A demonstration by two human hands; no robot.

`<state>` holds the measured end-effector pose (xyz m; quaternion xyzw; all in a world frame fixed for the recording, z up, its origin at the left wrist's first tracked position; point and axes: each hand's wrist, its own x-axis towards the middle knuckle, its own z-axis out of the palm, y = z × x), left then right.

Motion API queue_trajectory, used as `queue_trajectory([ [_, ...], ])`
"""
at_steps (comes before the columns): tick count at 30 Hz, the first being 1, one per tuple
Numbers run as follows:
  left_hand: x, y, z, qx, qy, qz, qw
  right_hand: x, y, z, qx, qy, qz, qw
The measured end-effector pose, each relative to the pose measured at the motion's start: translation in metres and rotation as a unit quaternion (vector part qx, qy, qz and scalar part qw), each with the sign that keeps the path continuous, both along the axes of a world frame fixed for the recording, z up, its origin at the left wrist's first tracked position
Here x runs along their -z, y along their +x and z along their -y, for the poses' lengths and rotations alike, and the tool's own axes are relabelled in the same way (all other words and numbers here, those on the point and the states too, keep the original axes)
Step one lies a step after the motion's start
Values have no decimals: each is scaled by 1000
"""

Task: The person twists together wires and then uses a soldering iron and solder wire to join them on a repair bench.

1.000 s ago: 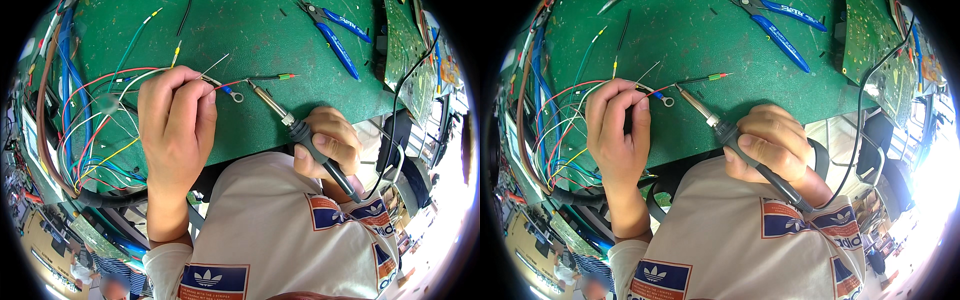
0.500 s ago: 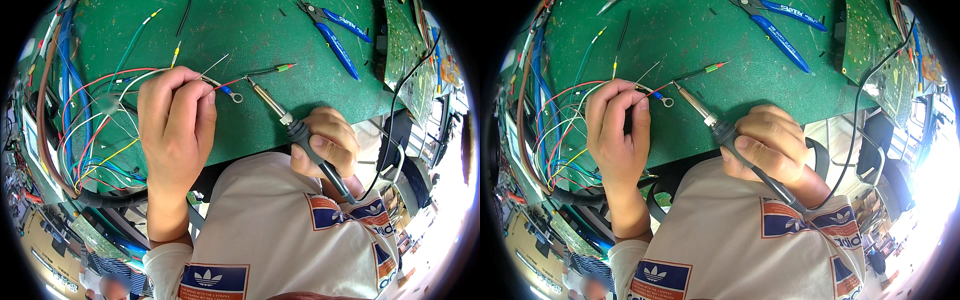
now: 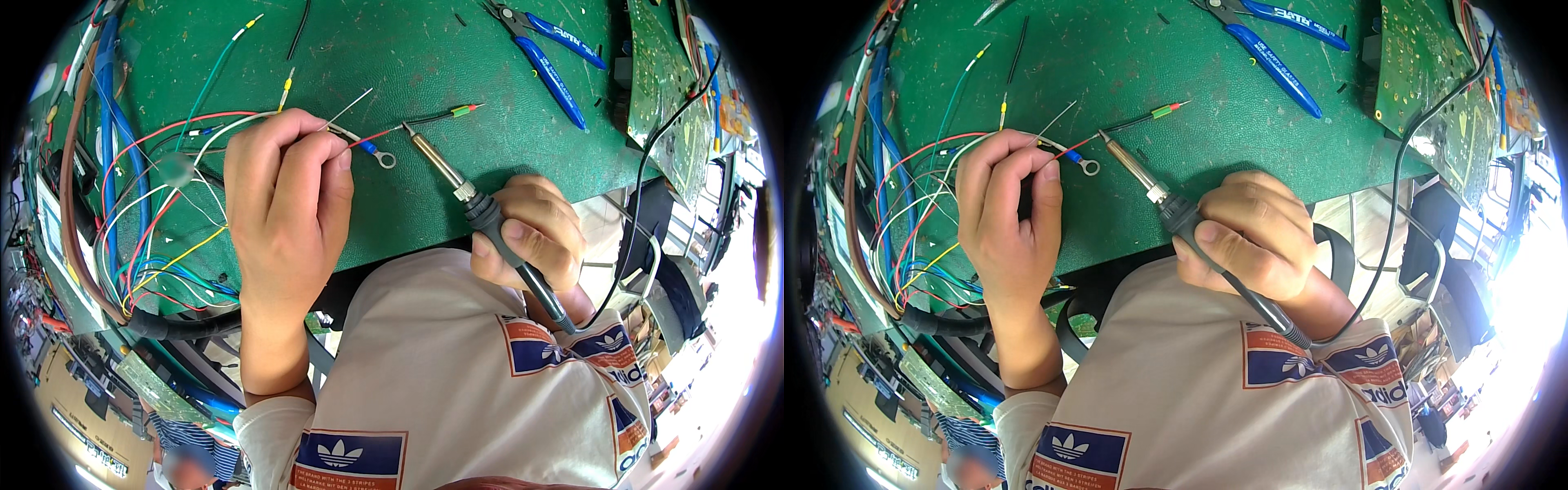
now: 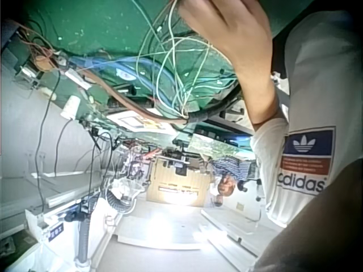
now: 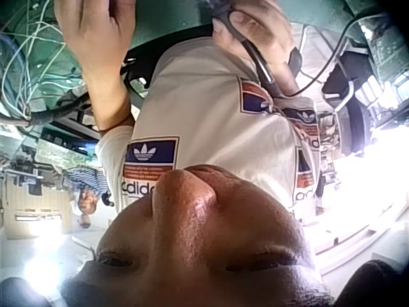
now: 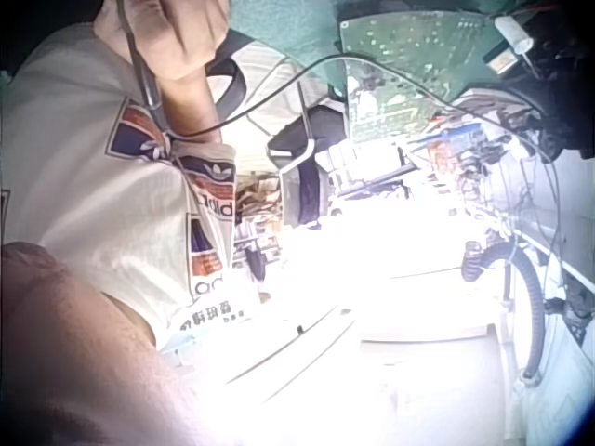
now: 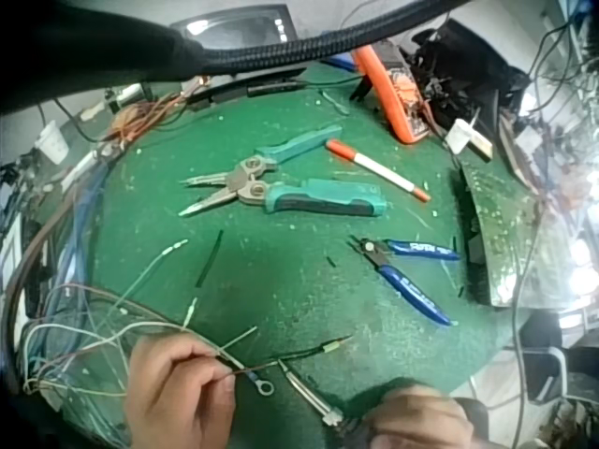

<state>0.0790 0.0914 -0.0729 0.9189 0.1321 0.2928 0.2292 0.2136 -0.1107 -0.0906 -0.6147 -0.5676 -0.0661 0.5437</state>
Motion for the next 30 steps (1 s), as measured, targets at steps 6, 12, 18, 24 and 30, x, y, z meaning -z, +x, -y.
queue_trajectory([
  [6, 0, 0, 0, 1, -2, -1, 1000, -1, 0, 0, 3, -1, -3, 1000],
  [12, -1, 1, 0, 2, -1, -2, 1000, 0, 0, 2, 5, 0, -20, 1000],
  [18, -1, 0, 0, 3, -4, -1, 1000, 6, 2, 13, -25, 8, -63, 998],
  [24, -2, 2, 0, 1, -12, -7, 1000, 3, 1, 16, -16, -24, -87, 996],
  [30, -5, 0, 1, 5, -26, -10, 1000, 3, 2, 14, -9, 14, -85, 996],
])
